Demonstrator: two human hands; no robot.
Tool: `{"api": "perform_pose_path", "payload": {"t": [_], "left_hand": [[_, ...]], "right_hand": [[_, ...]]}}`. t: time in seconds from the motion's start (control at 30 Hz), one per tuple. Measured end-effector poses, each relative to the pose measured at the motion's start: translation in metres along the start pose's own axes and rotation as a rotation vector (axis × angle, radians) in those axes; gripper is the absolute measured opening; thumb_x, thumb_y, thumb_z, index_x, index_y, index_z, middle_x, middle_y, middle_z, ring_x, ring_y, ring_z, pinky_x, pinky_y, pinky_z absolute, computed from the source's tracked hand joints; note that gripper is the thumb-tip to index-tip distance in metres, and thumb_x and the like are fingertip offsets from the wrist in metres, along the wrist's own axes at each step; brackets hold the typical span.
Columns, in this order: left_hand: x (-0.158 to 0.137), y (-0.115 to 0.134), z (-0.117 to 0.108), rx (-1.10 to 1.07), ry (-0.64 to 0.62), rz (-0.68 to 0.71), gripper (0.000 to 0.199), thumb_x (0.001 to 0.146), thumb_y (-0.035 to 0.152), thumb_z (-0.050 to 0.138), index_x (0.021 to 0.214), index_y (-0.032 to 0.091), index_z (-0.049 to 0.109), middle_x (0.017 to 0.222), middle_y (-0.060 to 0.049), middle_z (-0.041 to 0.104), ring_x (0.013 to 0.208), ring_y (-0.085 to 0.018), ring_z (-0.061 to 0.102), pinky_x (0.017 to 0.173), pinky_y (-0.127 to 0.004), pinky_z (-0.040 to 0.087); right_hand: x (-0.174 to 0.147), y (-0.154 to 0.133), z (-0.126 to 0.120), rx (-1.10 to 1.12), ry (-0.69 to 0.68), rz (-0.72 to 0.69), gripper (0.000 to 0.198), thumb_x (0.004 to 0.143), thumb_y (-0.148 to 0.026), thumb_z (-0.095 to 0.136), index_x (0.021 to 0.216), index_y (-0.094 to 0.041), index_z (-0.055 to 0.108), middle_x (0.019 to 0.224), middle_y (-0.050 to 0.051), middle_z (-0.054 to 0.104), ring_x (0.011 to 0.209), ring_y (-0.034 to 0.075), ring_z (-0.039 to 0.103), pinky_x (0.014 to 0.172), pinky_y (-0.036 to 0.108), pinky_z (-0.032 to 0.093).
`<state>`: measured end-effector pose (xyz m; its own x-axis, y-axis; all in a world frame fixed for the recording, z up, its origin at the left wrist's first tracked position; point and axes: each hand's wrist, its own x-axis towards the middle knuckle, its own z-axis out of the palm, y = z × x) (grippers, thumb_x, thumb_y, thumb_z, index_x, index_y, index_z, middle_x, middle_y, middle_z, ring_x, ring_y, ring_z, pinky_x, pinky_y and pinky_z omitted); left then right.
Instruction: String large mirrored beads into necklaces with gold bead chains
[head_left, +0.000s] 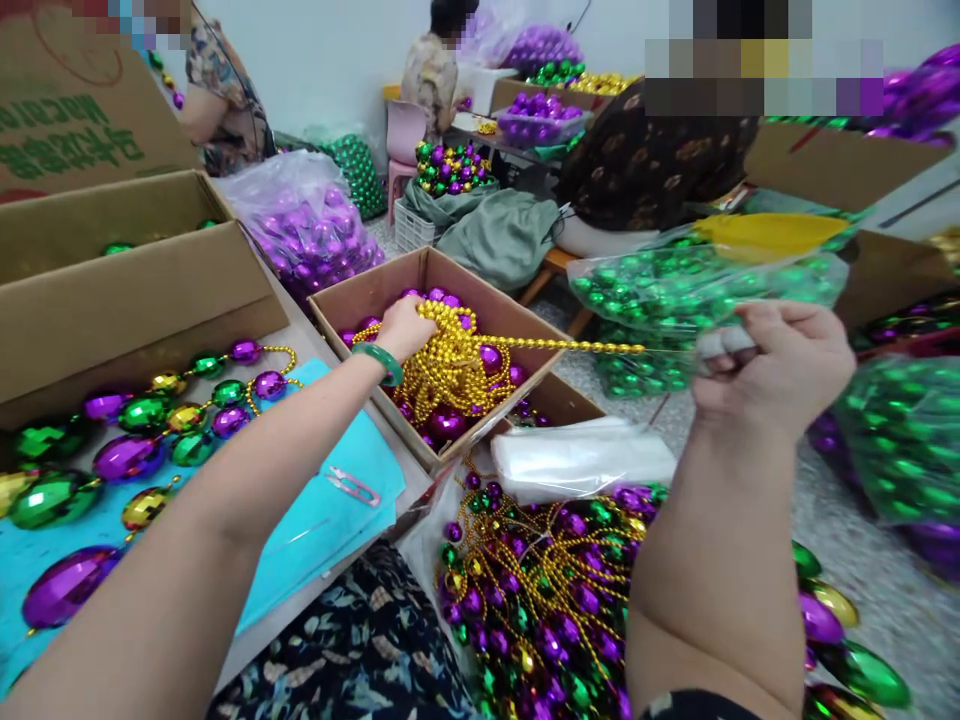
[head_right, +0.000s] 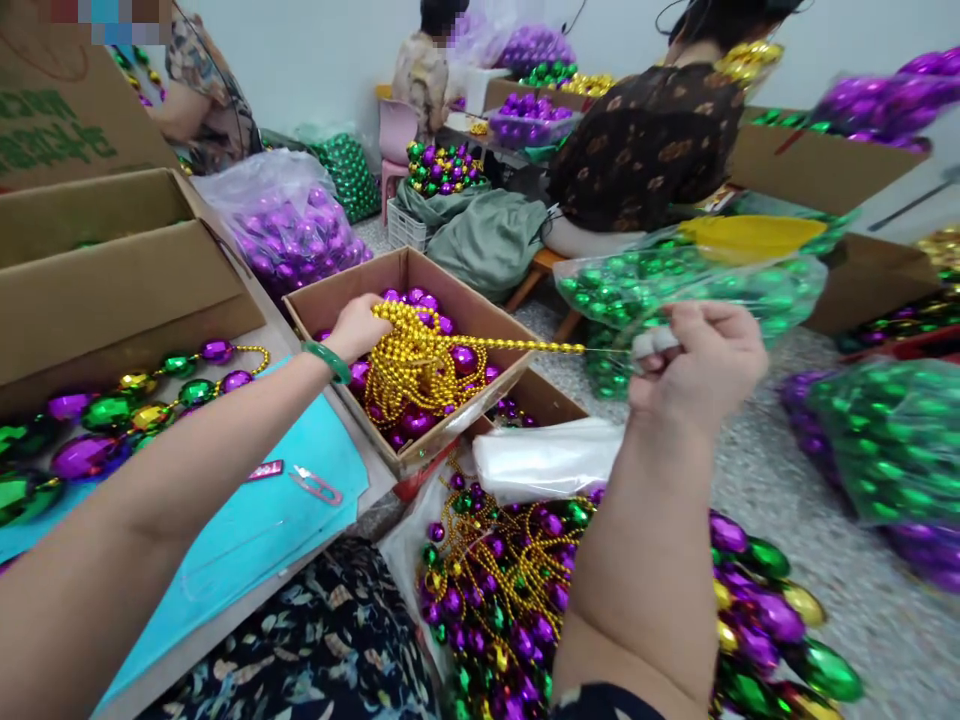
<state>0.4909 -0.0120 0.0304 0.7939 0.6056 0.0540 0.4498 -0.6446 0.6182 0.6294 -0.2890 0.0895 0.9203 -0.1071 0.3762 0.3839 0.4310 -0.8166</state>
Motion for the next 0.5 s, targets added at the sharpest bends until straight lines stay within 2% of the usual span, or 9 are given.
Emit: {"api": "perform_pose_path", "payload": {"t": [0.07, 0.13, 0.2, 0.27, 0.37, 0.5], "left_hand": [[0.002, 0.014, -0.019, 0.091, 0.063, 0.225, 0.049, 0.07, 0.008, 0.053, 0.118, 0.016, 0.052, 0.113, -0.012, 0.061, 0.107, -0.025, 0.056, 0.093, -0.037, 0.043], [0.004, 0.022, -0.027, 0.236, 0.048, 0.312, 0.053, 0.068, 0.005, 0.053, 0.12, 0.014, 0.051, 0.115, -0.015, 0.06, 0.11, -0.027, 0.055, 0.094, -0.038, 0.042], [0.008, 0.025, -0.026, 0.348, -0.023, 0.193, 0.041, 0.068, 0.009, 0.055, 0.109, 0.011, 0.058, 0.107, -0.019, 0.062, 0.106, -0.031, 0.058, 0.09, -0.039, 0.044], [0.013, 0.027, -0.021, 0.344, -0.086, 0.033, 0.025, 0.067, 0.015, 0.06, 0.091, 0.009, 0.064, 0.095, -0.02, 0.064, 0.098, -0.033, 0.061, 0.082, -0.038, 0.046], [0.018, 0.028, -0.013, 0.106, -0.144, -0.119, 0.018, 0.062, 0.021, 0.066, 0.075, 0.01, 0.063, 0.082, -0.015, 0.065, 0.085, -0.031, 0.063, 0.07, -0.035, 0.047], [0.015, 0.024, -0.008, -0.309, -0.203, -0.179, 0.016, 0.059, 0.018, 0.066, 0.074, 0.012, 0.062, 0.068, -0.007, 0.063, 0.073, -0.023, 0.061, 0.064, -0.034, 0.047]], "right_hand": [[0.016, 0.004, -0.016, -0.018, 0.072, 0.071, 0.032, 0.065, 0.008, 0.039, 0.048, -0.017, 0.049, 0.029, -0.01, 0.027, 0.025, 0.003, 0.02, 0.027, 0.015, 0.014], [0.022, 0.005, -0.021, -0.019, 0.088, 0.062, 0.032, 0.065, 0.009, 0.038, 0.05, -0.017, 0.049, 0.03, -0.01, 0.028, 0.025, 0.004, 0.02, 0.027, 0.014, 0.014], [0.017, 0.008, -0.015, -0.02, 0.073, 0.018, 0.029, 0.065, 0.007, 0.042, 0.052, -0.017, 0.049, 0.034, -0.009, 0.035, 0.025, 0.004, 0.025, 0.026, 0.015, 0.015], [0.007, 0.013, -0.002, -0.026, 0.058, 0.023, 0.025, 0.065, 0.005, 0.048, 0.053, -0.017, 0.049, 0.037, -0.008, 0.04, 0.026, 0.005, 0.03, 0.025, 0.016, 0.016], [-0.011, 0.02, 0.017, -0.018, 0.034, 0.089, 0.023, 0.066, 0.002, 0.053, 0.054, -0.017, 0.05, 0.035, -0.008, 0.039, 0.027, 0.005, 0.029, 0.026, 0.017, 0.017], [-0.035, 0.018, 0.034, 0.055, -0.069, 0.056, 0.015, 0.068, -0.01, 0.064, 0.059, -0.017, 0.055, 0.036, -0.01, 0.037, 0.03, 0.003, 0.028, 0.029, 0.017, 0.021]]}}
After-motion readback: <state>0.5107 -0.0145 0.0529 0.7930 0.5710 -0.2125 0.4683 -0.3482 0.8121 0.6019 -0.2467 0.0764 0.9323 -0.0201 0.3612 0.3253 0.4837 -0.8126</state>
